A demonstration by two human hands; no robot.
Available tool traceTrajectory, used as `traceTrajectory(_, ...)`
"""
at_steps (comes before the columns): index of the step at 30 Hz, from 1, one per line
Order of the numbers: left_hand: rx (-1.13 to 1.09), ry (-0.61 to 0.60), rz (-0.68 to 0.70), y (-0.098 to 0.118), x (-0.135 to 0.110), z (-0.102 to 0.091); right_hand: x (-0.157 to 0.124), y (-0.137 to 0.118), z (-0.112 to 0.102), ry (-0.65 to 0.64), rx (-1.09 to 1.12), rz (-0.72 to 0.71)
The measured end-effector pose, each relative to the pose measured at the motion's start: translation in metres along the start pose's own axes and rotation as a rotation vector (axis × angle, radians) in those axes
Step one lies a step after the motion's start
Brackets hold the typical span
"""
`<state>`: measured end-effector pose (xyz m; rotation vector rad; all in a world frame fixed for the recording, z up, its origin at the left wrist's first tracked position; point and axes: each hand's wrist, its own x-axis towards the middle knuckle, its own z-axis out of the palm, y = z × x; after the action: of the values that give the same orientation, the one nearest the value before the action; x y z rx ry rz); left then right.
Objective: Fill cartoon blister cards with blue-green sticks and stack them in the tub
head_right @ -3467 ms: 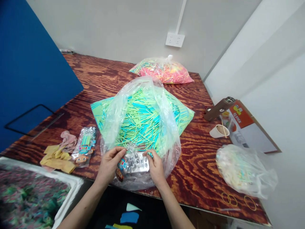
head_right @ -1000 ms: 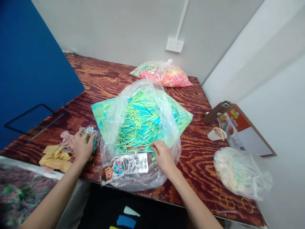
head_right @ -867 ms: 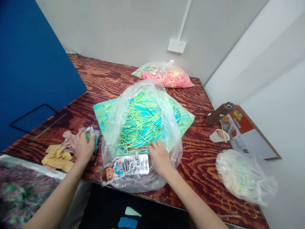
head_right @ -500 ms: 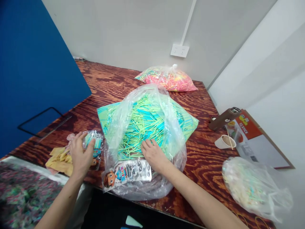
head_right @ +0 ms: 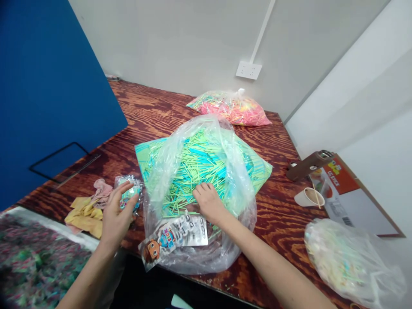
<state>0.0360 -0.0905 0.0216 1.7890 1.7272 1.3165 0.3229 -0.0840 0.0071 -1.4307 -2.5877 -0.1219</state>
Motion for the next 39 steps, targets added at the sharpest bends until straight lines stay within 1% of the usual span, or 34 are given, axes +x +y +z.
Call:
traceTrajectory(2, -0.035, -0.035, 0.032, 0.014, -0.007, -0.002, 0.003, 0.005, -0.003, 0.075, 0.15, 0.089)
traceTrajectory(4, -0.08, -0.117, 0.057, 0.03, -0.016, 0.0, 0.008, 0.011, -0.007, 0.15, 0.326, 0.178)
traceTrajectory(6, -0.116, -0.212, 0.077, 0.043, -0.023, 0.006, 0.015, 0.019, -0.014, 0.185, 0.503, 0.279)
traceTrajectory(9, -0.145, -0.338, 0.094, 0.056, -0.029, 0.02, 0.023, 0.033, -0.032, 0.189, 0.802, 0.473)
traceTrajectory(12, -0.151, -0.436, 0.117, 0.063, -0.032, 0.032, 0.022, 0.047, -0.051, 0.191, 1.19, 0.619)
traceTrajectory(14, -0.158, -0.485, 0.136, 0.066, -0.033, 0.038, 0.016, 0.053, -0.058, 0.139, 1.418, 0.702)
traceTrajectory(16, -0.17, -0.522, 0.143, 0.069, -0.033, 0.044, 0.007, 0.055, -0.058, 0.072, 1.547, 0.779)
traceTrajectory(19, -0.201, -0.56, 0.115, 0.074, -0.03, 0.053, -0.009, 0.049, -0.05, 0.035, 1.611, 0.838)
traceTrajectory(23, -0.333, -0.559, 0.023, 0.082, -0.022, 0.069, -0.026, 0.03, -0.041, -0.054, 1.793, 0.844)
traceTrajectory(25, -0.448, -0.55, -0.083, 0.087, -0.02, 0.08, -0.031, 0.021, -0.039, -0.102, 1.868, 0.824)
traceTrajectory(27, -0.562, -0.546, -0.221, 0.093, -0.018, 0.093, -0.035, 0.012, -0.037, -0.128, 1.905, 0.797)
traceTrajectory(28, -0.604, -0.536, -0.27, 0.096, -0.018, 0.1, -0.036, 0.008, -0.035, -0.135, 1.908, 0.781)
traceTrajectory(30, -0.628, -0.517, -0.286, 0.1, -0.015, 0.114, -0.038, 0.002, -0.032, -0.159, 1.877, 0.745)
traceTrajectory(32, -0.599, -0.558, -0.255, 0.103, -0.008, 0.124, -0.039, -0.003, -0.029, -0.194, 1.831, 0.706)
traceTrajectory(34, -0.578, -0.608, -0.258, 0.103, 0.003, 0.13, -0.042, -0.005, -0.026, -0.227, 1.797, 0.683)
traceTrajectory(35, -0.58, -0.608, -0.269, 0.102, 0.009, 0.131, -0.044, -0.005, -0.025, -0.223, 1.779, 0.69)
traceTrajectory(36, -0.587, -0.574, -0.272, 0.1, 0.015, 0.13, -0.046, -0.005, -0.024, -0.19, 1.754, 0.709)
traceTrajectory(37, -0.588, -0.51, -0.256, 0.098, 0.019, 0.128, -0.049, -0.006, -0.022, -0.127, 1.718, 0.734)
traceTrajectory(39, -0.561, -0.389, -0.174, 0.095, 0.018, 0.121, -0.054, -0.011, -0.019, 0.07, 1.599, 0.775)
